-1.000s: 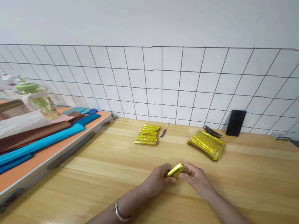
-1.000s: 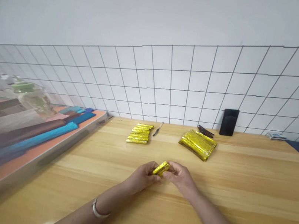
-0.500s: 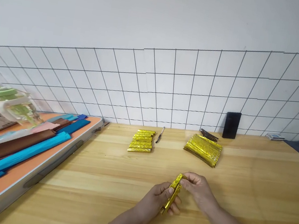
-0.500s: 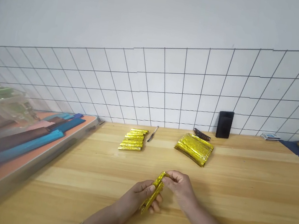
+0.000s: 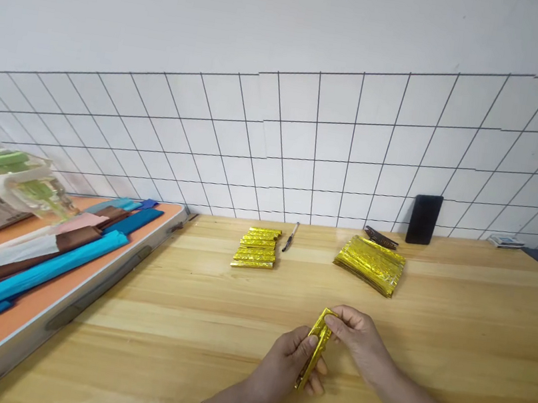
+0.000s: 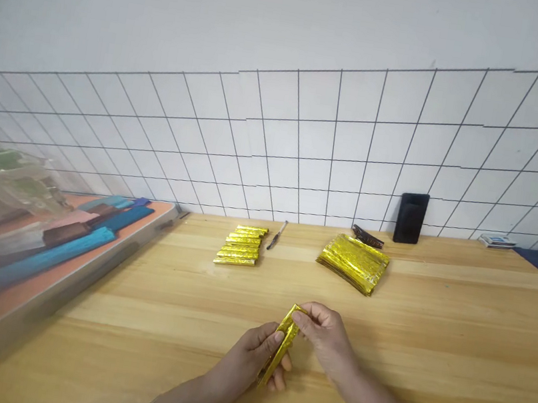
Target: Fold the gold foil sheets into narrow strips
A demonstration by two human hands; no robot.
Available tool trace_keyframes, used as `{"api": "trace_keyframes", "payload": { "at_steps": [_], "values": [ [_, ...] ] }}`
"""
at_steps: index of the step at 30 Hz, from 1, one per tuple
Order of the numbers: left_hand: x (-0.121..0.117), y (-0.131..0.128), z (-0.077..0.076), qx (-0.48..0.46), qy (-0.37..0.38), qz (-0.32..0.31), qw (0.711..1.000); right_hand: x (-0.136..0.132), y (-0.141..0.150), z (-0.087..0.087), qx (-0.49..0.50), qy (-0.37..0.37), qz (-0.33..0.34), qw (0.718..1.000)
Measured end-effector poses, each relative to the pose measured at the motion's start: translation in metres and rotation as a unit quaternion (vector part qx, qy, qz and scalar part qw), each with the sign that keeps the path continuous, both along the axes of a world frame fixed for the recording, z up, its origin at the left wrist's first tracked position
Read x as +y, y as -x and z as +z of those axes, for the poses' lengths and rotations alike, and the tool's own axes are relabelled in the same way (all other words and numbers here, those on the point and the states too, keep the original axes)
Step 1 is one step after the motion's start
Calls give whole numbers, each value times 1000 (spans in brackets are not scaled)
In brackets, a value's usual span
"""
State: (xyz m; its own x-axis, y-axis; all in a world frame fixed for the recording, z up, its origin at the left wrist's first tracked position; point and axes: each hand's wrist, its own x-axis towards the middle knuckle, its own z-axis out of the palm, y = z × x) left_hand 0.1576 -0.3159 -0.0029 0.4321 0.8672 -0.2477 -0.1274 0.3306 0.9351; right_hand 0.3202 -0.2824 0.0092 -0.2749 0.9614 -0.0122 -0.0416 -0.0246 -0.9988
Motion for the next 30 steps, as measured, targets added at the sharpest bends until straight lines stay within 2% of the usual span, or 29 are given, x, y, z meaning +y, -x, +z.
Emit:
{"api": "trace_keyframes", "payload": {
  "at_steps": [6,11,16,22,30],
  "values": [
    [-7,-3,-1,-61,-6,-44,997,0,1,1,-4,-7,-40,999],
    [-10,-4,-1,-60,41,-44,996,0,1,4,13,-2,-76,997],
    [-8,-1,2,-73,63,-41,994,0,2,6,34,6,-60,998],
    [-9,-3,-1,-100,52,-34,993,-7,8,4,64,67,8,996],
    [-14,-7,0,-80,32,-45,995,-10,9,5,14,39,-13,999]
  ]
}}
